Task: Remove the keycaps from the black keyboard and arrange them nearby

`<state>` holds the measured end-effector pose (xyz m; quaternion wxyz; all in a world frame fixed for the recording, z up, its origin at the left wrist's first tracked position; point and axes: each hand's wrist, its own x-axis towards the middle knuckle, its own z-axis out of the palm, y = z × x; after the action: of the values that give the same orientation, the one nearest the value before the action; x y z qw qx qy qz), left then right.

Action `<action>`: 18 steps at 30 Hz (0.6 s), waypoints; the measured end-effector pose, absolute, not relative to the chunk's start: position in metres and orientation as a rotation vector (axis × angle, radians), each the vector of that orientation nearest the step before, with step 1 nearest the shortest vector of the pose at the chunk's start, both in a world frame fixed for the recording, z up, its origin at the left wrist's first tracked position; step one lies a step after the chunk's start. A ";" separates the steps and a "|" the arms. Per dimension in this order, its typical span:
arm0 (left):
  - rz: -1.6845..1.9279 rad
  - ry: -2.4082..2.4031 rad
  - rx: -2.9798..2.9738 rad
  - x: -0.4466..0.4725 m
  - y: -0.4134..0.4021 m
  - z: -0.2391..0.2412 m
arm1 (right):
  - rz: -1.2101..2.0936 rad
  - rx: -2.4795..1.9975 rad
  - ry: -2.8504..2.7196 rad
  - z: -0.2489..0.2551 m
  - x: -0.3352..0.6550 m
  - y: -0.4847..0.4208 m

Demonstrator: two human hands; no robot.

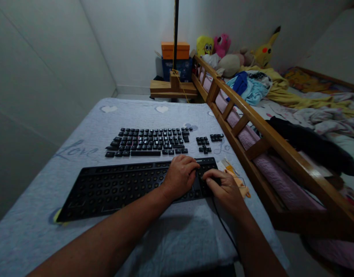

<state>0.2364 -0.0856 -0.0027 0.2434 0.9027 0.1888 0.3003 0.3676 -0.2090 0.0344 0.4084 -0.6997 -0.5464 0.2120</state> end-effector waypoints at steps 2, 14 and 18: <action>0.822 0.512 2.470 0.236 -0.085 -0.003 | 0.572 -1.754 -1.369 0.036 0.371 -0.210; 0.802 0.514 2.476 0.236 -0.086 -0.003 | 0.644 -1.762 -1.381 0.039 0.394 -0.215; 0.816 0.509 2.475 0.236 -0.086 -0.003 | 0.610 -1.775 -1.439 0.036 0.395 -0.217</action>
<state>0.2361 -0.0858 -0.0026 0.2408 0.9046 0.1862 0.2984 0.3953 -0.2170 0.0363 0.3787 -0.6946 -0.5631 0.2389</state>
